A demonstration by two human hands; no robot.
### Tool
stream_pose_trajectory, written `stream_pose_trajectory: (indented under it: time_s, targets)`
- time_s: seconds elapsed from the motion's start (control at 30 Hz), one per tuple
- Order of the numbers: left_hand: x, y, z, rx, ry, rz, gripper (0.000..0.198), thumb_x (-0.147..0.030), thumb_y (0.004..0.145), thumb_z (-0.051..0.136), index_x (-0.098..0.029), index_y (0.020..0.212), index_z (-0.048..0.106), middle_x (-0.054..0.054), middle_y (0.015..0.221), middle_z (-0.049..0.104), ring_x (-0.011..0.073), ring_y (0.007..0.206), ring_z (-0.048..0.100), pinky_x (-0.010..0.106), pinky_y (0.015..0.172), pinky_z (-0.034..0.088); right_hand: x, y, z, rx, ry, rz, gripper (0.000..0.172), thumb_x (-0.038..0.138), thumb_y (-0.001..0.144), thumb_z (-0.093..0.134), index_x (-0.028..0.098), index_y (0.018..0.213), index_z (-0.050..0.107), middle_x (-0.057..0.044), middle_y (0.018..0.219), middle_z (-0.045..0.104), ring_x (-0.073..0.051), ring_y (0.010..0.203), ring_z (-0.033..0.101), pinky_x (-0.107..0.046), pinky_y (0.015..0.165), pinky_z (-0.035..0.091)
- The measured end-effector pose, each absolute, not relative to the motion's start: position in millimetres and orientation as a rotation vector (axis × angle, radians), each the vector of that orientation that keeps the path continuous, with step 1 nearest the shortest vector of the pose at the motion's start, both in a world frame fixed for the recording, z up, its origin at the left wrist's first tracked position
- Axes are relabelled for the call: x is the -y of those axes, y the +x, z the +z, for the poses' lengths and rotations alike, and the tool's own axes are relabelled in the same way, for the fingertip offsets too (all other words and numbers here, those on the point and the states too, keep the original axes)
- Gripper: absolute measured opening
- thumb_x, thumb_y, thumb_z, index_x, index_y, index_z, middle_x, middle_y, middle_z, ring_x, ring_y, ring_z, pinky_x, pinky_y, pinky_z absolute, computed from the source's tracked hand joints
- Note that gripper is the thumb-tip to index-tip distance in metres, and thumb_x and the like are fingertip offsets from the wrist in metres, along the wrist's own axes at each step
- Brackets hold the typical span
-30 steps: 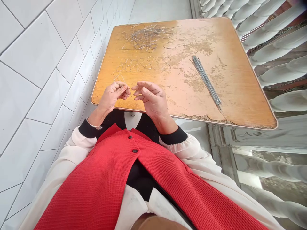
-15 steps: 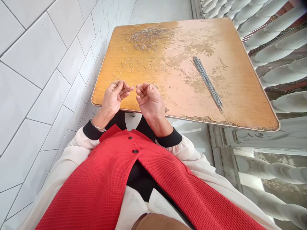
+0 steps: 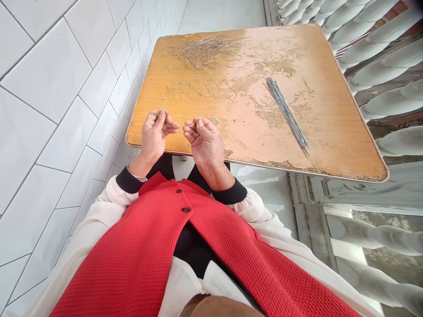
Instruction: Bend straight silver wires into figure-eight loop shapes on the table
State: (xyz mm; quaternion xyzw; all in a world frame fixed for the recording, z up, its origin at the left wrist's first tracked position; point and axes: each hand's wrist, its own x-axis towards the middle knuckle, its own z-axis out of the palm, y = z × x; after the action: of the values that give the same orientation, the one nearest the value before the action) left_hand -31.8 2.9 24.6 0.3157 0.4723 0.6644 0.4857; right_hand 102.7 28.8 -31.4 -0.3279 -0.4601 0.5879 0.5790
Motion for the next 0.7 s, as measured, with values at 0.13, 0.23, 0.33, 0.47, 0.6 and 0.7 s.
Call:
stream_pose_trajectory:
  time_s: [0.13,0.23,0.33,0.47,0.6,0.7]
  targets:
    - [-2.7,-33.9,27.2,-1.185,0.774,1.566,0.017,-0.034,0.101,0.062,-0.022,0.089,0.058,-0.005,0.073,0.062,0.0055,0.065,0.068,0.018,0.065,0.055,-36.1,104.4,-39.7,1.098,-0.730,1.454,0.036,0.059,0.086,0.073,0.026,0.091,0.062,-0.003,0.098,0.076,-0.017,0.089,0.075,-0.028,0.079,0.063]
    - [-2.9,-41.5,30.2,-1.172,0.839,1.443,0.019,-0.035,0.098,0.065,-0.020,0.087,0.060,-0.005,0.071,0.061,0.0075,0.067,0.071,0.019,0.066,0.055,-42.2,109.6,-37.5,1.196,-0.669,1.559,0.032,0.055,0.088,0.071,0.025,0.088,0.060,0.000,0.084,0.072,-0.014,0.075,0.072,-0.026,0.070,0.061]
    - [-2.3,-54.0,34.0,-1.144,0.969,1.255,0.023,-0.038,0.094,0.070,-0.018,0.086,0.060,-0.005,0.068,0.062,0.0095,0.067,0.073,0.019,0.064,0.054,-43.9,115.1,-24.0,1.238,-0.689,1.641,0.029,0.048,0.084,0.077,0.022,0.083,0.063,0.001,0.074,0.069,-0.011,0.060,0.065,-0.023,0.059,0.057]
    - [-0.4,-68.3,37.6,-1.117,1.139,1.069,0.029,-0.042,0.089,0.076,-0.016,0.085,0.062,-0.002,0.068,0.066,0.0105,0.062,0.073,0.018,0.057,0.053,-39.8,117.6,-2.9,1.370,-0.758,1.600,0.025,0.040,0.080,0.083,0.018,0.079,0.072,0.000,0.066,0.069,-0.009,0.051,0.058,-0.022,0.050,0.050]
    - [1.7,-73.4,39.9,-1.125,1.240,0.952,0.027,-0.038,0.088,0.078,-0.015,0.082,0.065,0.001,0.068,0.070,0.0126,0.062,0.073,0.020,0.058,0.055,-35.0,116.3,5.9,1.543,-0.799,1.490,0.019,0.032,0.078,0.086,0.017,0.078,0.076,0.002,0.061,0.067,-0.007,0.046,0.051,-0.021,0.043,0.045]
    - [4.2,-72.4,42.3,-1.150,1.221,0.932,0.022,-0.030,0.090,0.076,-0.014,0.079,0.065,0.003,0.069,0.071,0.0136,0.064,0.073,0.022,0.061,0.056,-32.9,114.5,4.0,1.571,-0.808,1.453,0.019,0.030,0.076,0.088,0.018,0.082,0.074,0.002,0.062,0.067,-0.007,0.046,0.053,-0.021,0.042,0.045]
